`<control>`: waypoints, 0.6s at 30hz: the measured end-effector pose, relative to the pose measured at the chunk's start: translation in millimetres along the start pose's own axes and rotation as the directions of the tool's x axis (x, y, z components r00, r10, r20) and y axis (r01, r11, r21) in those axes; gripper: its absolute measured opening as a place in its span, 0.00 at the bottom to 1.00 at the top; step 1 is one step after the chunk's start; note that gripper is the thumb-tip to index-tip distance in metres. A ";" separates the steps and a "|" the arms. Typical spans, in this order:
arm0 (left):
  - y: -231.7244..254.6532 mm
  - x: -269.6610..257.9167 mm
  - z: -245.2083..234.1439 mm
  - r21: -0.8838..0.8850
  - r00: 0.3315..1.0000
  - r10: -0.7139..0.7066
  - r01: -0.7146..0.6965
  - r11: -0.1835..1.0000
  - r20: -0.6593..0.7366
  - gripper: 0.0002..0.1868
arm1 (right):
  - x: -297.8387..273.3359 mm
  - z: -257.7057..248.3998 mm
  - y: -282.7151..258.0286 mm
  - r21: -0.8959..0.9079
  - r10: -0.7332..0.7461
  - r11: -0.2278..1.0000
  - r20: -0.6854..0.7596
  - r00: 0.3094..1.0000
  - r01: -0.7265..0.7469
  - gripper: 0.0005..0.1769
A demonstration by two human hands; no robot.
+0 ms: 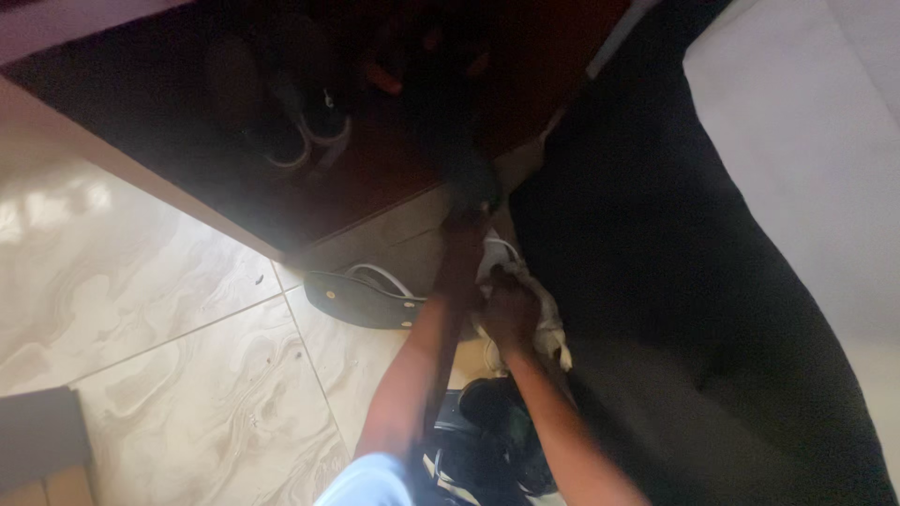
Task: The person sits on the floor and wipes a pair of black sandals with a cloth. They clean the soles and straps, then place the sandals back on the floor among other footwear.
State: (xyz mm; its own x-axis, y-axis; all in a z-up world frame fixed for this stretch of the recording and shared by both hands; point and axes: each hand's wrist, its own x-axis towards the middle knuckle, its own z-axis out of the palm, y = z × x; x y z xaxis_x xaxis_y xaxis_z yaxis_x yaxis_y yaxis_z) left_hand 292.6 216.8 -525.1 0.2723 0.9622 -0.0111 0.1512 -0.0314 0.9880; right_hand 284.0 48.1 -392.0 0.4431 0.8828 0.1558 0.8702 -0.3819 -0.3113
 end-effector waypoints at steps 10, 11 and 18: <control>-25.3 43.9 31.0 0.588 0.961 -0.270 0.249 0.769 -0.054 0.31 | -3.6 -0.2 0.5 -0.145 -0.072 0.988 -0.063 0.995 0.062 0.29; -23.1 40.0 23.4 0.603 0.956 -0.289 0.264 0.753 -0.058 0.32 | -4.0 1.1 0.9 -0.121 -0.054 0.991 -0.027 0.998 0.050 0.28; 42.2 -33.7 -40.6 -0.511 0.953 -0.290 0.205 0.835 -0.091 0.22 | -9.1 15.2 14.5 0.076 -0.019 0.997 -0.006 1.000 0.019 0.26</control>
State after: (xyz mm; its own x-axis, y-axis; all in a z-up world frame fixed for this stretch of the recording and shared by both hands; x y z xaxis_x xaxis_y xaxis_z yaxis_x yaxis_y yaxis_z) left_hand 251.3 194.1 -476.7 0.1288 0.9504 -0.2829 -0.3033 0.3094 0.9013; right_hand 289.3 38.7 -412.2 0.4280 0.8881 0.1673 0.8598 -0.3431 -0.3781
